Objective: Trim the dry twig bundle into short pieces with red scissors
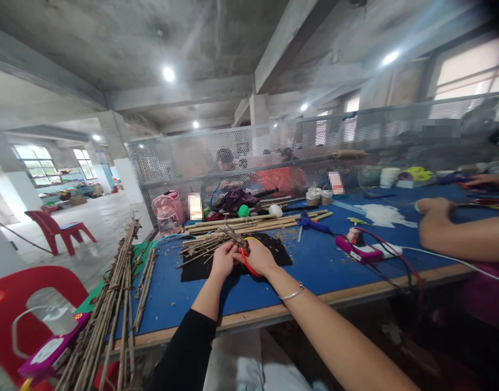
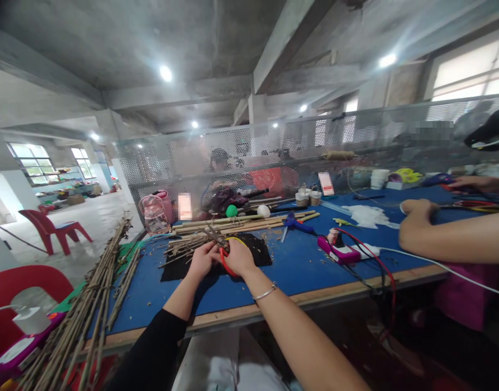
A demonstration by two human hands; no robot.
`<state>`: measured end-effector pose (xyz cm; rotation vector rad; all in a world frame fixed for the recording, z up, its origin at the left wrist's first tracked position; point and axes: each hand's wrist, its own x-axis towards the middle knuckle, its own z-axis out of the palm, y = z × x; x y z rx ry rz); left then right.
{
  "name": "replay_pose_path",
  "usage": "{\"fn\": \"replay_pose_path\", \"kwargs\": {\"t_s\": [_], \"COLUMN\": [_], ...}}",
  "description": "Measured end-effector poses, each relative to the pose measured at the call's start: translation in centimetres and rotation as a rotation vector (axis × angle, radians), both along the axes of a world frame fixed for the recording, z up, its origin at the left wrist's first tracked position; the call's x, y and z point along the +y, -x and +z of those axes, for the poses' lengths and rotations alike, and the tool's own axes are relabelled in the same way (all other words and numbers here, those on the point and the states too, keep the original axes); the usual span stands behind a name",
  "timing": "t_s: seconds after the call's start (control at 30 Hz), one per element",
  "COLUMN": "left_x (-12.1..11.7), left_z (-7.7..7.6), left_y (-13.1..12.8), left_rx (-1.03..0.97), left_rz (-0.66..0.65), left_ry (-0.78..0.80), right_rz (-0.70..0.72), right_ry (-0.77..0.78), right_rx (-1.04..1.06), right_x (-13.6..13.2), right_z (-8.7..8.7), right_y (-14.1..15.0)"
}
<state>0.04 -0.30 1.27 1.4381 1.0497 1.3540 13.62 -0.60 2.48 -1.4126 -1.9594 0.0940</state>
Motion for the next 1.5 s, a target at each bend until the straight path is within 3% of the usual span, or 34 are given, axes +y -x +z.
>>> {"fn": "replay_pose_path", "kwargs": {"t_s": [0.2, 0.43, 0.67, 0.9, 1.17, 1.5], "left_x": [0.13, -0.26, -0.35, -0.23, -0.13, -0.33], "left_z": [-0.21, 0.48, 0.52, 0.39, 0.3, 0.57], "left_y": [0.0, 0.02, 0.03, 0.02, -0.03, 0.16], "left_rx": [-0.024, 0.055, 0.018, -0.011, -0.042, 0.039], "left_rz": [-0.041, 0.045, 0.022, 0.006, -0.023, 0.054], "left_ry": [0.0, 0.035, 0.025, 0.013, 0.064, 0.052], "right_rz": [-0.036, -0.055, -0.098, -0.051, -0.065, -0.1], "right_ry": [0.117, 0.202, 0.177, 0.093, 0.137, 0.19], "right_rx": [-0.042, -0.093, -0.131, -0.135, -0.12, -0.161], "right_x": [-0.15, -0.24, -0.52, -0.43, -0.52, -0.44], "right_z": [0.16, 0.51, 0.72, 0.64, 0.55, 0.63], "right_y": [-0.04, -0.16, 0.06, 0.13, 0.14, 0.01]}}
